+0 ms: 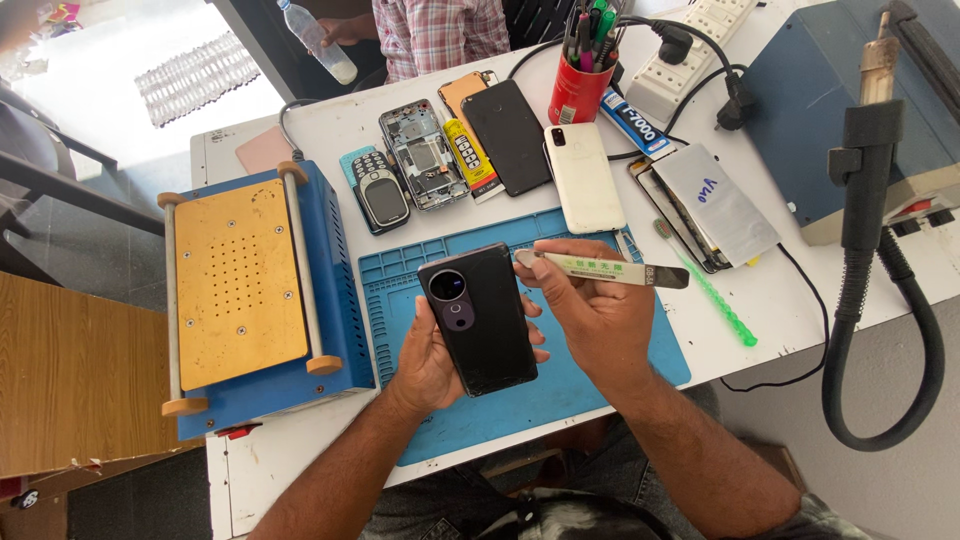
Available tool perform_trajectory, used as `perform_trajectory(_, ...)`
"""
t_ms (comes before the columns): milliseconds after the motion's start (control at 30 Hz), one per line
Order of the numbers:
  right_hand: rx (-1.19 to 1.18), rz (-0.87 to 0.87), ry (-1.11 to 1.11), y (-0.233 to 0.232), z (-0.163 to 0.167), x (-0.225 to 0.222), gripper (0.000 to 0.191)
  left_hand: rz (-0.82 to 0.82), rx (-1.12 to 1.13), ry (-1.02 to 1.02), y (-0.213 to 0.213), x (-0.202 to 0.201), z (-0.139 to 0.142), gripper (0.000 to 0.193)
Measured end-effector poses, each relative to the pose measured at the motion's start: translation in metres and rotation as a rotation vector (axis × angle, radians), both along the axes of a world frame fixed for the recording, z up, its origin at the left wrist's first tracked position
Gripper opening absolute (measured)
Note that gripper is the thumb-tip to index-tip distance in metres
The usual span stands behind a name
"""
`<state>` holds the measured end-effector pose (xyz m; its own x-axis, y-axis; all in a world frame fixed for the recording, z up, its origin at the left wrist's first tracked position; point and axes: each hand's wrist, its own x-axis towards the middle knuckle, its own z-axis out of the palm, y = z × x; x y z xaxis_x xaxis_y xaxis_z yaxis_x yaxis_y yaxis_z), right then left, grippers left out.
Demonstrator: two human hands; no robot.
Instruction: The person disassembles a smartphone at a repair bench. They remove the back cover and battery from one phone, set it aside, then hold another phone and use a blade-like tool to pry and scrape along the edges of the device, working around its sides.
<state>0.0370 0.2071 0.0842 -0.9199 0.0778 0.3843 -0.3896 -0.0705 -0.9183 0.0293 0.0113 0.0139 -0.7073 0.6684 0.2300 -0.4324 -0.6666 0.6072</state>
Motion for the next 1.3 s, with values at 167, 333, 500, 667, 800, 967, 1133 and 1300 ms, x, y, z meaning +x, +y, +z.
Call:
perform_trajectory(167,0.064,-0.042,0.010,-0.005,0.004,0.003,0.018,0.027,-0.020,0.000,0.001,0.000,-0.003,0.088)
perform_trajectory(333,0.127,-0.110,-0.010,-0.010,0.006,0.006,0.018,0.045,-0.053,-0.015,0.001,0.001,-0.008,0.091)
perform_trajectory(500,0.232,-0.160,0.124,-0.017,0.007,0.005,0.015,0.057,-0.129,0.005,0.000,0.003,-0.012,0.094)
perform_trajectory(667,-0.003,-0.048,-0.132,-0.019,0.009,0.005,0.012,0.113,-0.101,-0.016,0.005,0.006,-0.011,0.097)
perform_trajectory(800,-0.095,0.051,-0.179,-0.012,0.010,0.001,0.015,0.088,-0.070,-0.056,0.008,0.005,-0.007,0.097)
perform_trajectory(967,-0.129,0.065,-0.199,-0.002,0.008,0.000,0.017,0.009,0.001,-0.063,0.008,0.004,-0.004,0.098)
perform_trajectory(1133,-0.198,0.079,-0.349,0.002,0.010,0.007,0.018,-0.073,0.071,-0.116,0.008,0.004,-0.004,0.095)
perform_trajectory(1300,-0.156,0.027,-0.254,0.000,0.009,0.006,0.019,-0.138,0.179,-0.153,0.007,0.002,0.000,0.091)
